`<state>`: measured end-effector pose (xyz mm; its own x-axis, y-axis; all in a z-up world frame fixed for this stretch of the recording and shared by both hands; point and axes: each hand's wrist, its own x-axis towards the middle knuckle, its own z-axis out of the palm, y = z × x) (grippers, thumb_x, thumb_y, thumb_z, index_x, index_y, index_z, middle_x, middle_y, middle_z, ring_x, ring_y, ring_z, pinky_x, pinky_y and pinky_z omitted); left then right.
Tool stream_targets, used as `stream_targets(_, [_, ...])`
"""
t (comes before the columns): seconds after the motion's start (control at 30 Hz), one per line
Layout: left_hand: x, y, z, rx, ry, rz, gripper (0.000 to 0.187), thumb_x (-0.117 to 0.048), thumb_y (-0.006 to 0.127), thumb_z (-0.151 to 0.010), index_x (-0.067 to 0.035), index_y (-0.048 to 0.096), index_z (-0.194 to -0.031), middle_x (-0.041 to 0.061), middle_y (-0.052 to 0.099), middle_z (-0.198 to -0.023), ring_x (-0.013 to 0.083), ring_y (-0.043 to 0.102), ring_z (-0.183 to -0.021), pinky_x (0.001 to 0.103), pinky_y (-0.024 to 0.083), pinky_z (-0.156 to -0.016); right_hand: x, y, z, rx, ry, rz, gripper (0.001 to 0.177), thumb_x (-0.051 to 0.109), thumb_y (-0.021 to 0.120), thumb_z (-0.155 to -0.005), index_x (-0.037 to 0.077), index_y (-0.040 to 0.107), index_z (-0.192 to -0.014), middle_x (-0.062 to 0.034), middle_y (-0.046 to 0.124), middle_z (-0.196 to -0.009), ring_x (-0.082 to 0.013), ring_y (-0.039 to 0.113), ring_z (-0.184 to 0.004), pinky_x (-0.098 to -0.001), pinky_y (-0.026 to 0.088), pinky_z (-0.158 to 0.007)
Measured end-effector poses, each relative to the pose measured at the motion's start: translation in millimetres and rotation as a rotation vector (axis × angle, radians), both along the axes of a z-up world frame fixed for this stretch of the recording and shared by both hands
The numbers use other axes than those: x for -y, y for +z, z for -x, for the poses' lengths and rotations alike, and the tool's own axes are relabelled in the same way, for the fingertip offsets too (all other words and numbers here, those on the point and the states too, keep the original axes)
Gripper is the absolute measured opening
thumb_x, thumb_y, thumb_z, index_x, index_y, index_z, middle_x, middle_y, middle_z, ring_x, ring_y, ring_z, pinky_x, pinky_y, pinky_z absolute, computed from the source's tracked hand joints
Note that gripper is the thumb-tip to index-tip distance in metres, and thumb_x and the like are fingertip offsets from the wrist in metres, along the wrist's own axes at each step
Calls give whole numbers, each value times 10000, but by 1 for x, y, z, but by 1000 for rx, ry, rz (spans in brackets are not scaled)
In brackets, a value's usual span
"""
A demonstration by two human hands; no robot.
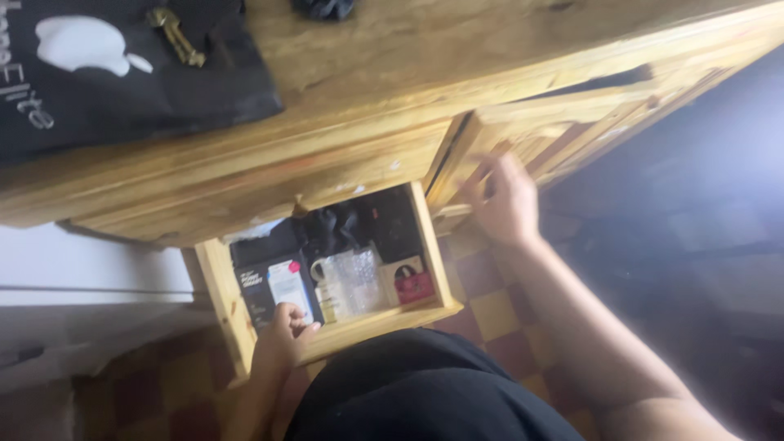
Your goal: The person organizes a wooden drawer by picking up various items from the drawer and the surface above, including boxes, bubble wrap, a black pouch, and a pink wallet, then placing them back into the drawer. The person closes the drawer at the end.
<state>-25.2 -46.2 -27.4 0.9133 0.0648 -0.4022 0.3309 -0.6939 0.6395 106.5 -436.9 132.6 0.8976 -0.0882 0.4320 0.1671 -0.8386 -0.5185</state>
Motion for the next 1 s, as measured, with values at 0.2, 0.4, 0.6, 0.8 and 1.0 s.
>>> stream_targets(0.2, [32, 29, -3, 127, -13, 76, 384, -309, 798, -786, -92, 581, -1016, 93, 777, -835, 230, 774, -757, 362, 587, -693, 59, 70, -39, 223, 4, -65, 300, 89, 834, -963, 52, 655, -1202, -61, 624, -1007, -151, 597, -759, -303, 518, -676])
stream_targets(0.4, [52, 57, 4, -18, 51, 35, 333, -275, 799, -804, -106, 590, -1001, 75, 770, -880, 205, 741, -741, 336, 576, -698, 37, 94, -87, 319, 281, 54, 217, 67, 844, -1014, 55, 660, -1128, -73, 617, -1024, -163, 603, -794, -314, 503, -704])
stream_targets(0.6, [61, 69, 19, 119, 110, 104, 343, -287, 792, -816, -91, 572, -992, 72, 748, -849, 197, 738, -787, 341, 572, -715, -37, 106, -154, 382, 512, 199, 366, 163, 915, -887, 70, 680, -1153, -105, 600, -1132, -306, 625, -1042, -422, 545, -879])
stream_targets(0.8, [58, 84, 35, 132, 59, 70, 322, -323, 772, -843, -125, 581, -1010, 32, 727, -821, 178, 726, -762, 331, 578, -705, -105, 101, -215, 441, 751, 298, 322, 196, 872, -889, 189, 759, -1191, -157, 543, -1395, -370, 494, -1274, -470, 452, -1031])
stream_targets(1.0, [26, 96, 45, 218, 38, 78, 343, -298, 799, -835, -110, 579, -1019, 64, 723, -818, 199, 728, -762, 338, 565, -689, -135, 106, -214, 477, 348, 381, 251, 251, 825, -849, 109, 777, -1050, -208, 568, -1366, -428, 473, -1298, -527, 420, -952])
